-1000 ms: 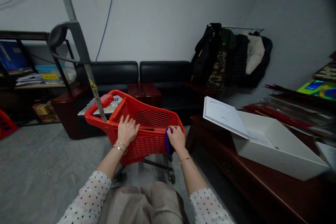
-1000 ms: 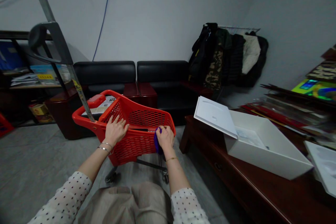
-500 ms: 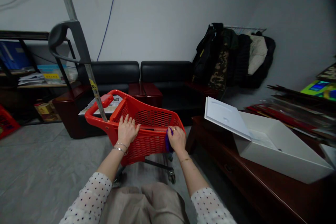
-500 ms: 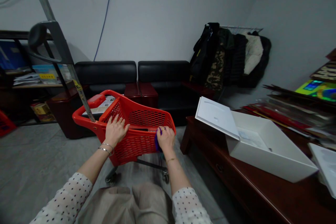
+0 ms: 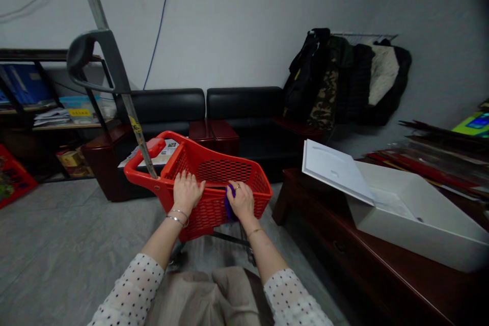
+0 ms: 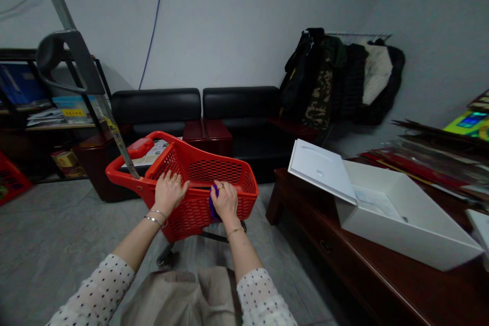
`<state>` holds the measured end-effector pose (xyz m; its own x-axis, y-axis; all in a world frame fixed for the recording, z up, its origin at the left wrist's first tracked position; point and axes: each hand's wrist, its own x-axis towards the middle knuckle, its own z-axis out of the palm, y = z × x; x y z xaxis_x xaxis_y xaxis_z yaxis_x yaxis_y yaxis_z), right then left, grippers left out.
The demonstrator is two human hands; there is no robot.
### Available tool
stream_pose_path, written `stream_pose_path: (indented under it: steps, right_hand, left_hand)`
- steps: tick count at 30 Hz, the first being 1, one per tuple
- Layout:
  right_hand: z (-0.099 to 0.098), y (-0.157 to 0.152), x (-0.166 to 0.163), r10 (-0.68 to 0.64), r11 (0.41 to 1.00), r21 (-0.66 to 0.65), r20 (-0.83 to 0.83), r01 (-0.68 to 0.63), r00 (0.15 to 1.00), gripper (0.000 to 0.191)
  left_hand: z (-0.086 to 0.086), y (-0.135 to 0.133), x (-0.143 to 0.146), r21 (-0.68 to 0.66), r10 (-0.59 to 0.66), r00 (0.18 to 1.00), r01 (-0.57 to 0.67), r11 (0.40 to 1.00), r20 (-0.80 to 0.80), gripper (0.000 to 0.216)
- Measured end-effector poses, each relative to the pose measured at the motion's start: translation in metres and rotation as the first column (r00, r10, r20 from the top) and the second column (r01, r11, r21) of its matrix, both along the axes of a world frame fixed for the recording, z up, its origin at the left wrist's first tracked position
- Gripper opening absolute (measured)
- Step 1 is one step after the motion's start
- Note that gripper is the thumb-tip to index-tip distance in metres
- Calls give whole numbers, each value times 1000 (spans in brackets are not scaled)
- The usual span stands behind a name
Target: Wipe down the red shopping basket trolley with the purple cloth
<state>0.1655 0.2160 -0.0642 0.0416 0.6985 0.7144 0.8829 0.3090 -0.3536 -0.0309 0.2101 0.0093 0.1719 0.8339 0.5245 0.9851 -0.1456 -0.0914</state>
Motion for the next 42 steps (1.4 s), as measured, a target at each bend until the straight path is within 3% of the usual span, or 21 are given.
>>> stream_pose_path:
  steps: [5,14,18,24,29,34,42]
  right_hand:
    - [-6,12,20,-107,994,-32,-51,106,993,30]
    - [4,33,-25,-93,987,-135,-1,93,996,29]
    - [4,26,-54,-51,993,-104,4,51,999,28]
    - [7,9,-88,29,993,-116,47,-24,998,26]
    - [4,-5,-108,51,996,-78,62,-47,997,26]
    - [2,-11,-112,56,996,-70,57,-52,997,27]
    - [1,-10,-91,12,997,-78,78,-6,997,27]
  left_hand:
    - [-1,6,-2,-4,9,1000,-9,1000,-3,61]
    - [11,27,-36,-65,66,997,-69,995,-45,56]
    - [10,13,-66,-83,103,994,-104,991,-21,59]
    - [4,-23,-106,69,43,998,-40,997,-40,55]
    - [7,-45,-128,73,46,997,-42,996,-58,55]
    - [8,-52,-130,50,15,1000,-15,999,-5,54]
    - [3,-44,-108,69,16,998,-20,997,56,53]
